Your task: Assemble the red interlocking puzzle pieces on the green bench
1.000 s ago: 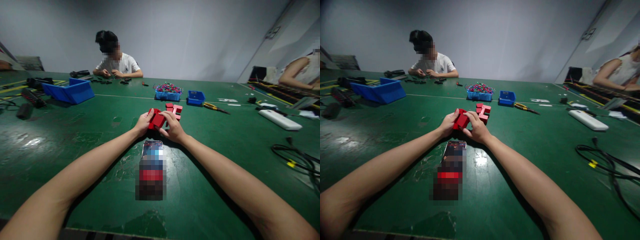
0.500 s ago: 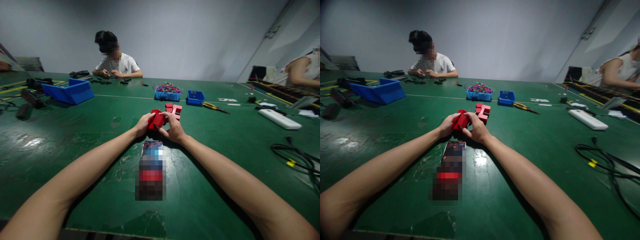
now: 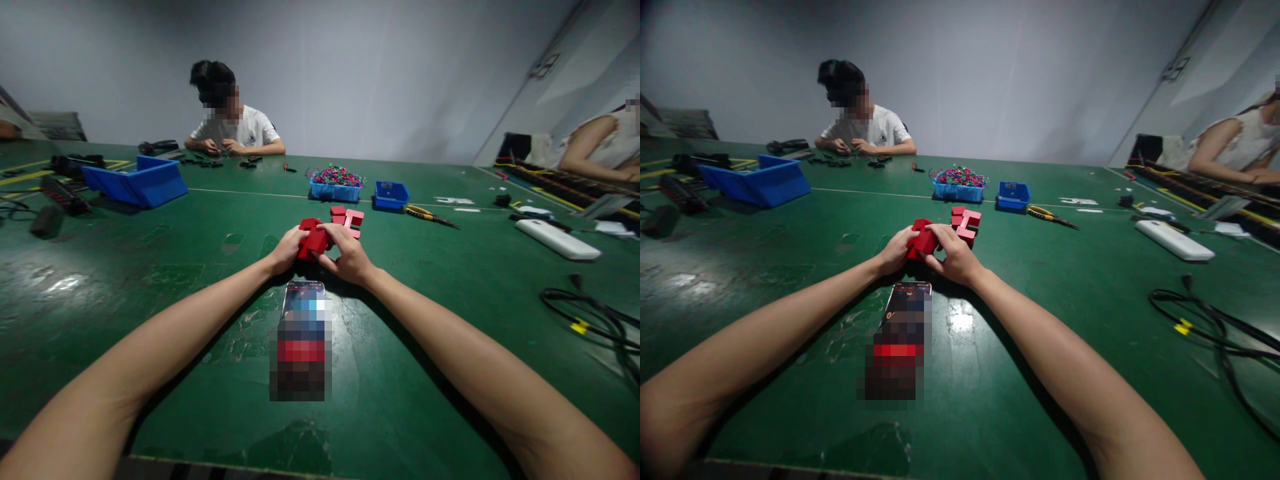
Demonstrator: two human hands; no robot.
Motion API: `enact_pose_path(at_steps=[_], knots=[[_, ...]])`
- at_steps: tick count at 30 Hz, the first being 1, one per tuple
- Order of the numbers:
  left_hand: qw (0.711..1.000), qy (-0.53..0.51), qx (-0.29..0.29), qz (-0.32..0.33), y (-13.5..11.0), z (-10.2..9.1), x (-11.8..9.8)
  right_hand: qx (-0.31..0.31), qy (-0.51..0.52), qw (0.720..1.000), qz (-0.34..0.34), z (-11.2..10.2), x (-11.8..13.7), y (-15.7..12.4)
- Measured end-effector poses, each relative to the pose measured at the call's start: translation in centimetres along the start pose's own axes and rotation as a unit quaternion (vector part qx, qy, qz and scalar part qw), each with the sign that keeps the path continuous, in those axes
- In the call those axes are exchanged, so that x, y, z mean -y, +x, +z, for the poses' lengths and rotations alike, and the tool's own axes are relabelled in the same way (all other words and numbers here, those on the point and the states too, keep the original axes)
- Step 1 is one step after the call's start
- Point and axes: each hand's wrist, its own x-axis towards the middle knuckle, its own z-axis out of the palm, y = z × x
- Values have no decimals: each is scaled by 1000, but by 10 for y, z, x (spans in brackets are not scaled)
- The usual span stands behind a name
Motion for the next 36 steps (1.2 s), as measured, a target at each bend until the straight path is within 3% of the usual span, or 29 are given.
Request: enact_pose_path(at_steps=[8,14,25,36], knots=[[998,50,-3,25,1,-2,3,2,-10,1000,-1,4,-2,-3],[989,111,-29,89,-1,-2,9,-29,-48,998,-13,9,0,-4],[989,94,90,72,-10,4,1,-64,-75,994,-37,7,-2,-3],[991,78,88,63,-10,5,-1,-58,-50,997,-20,8,-1,0]])
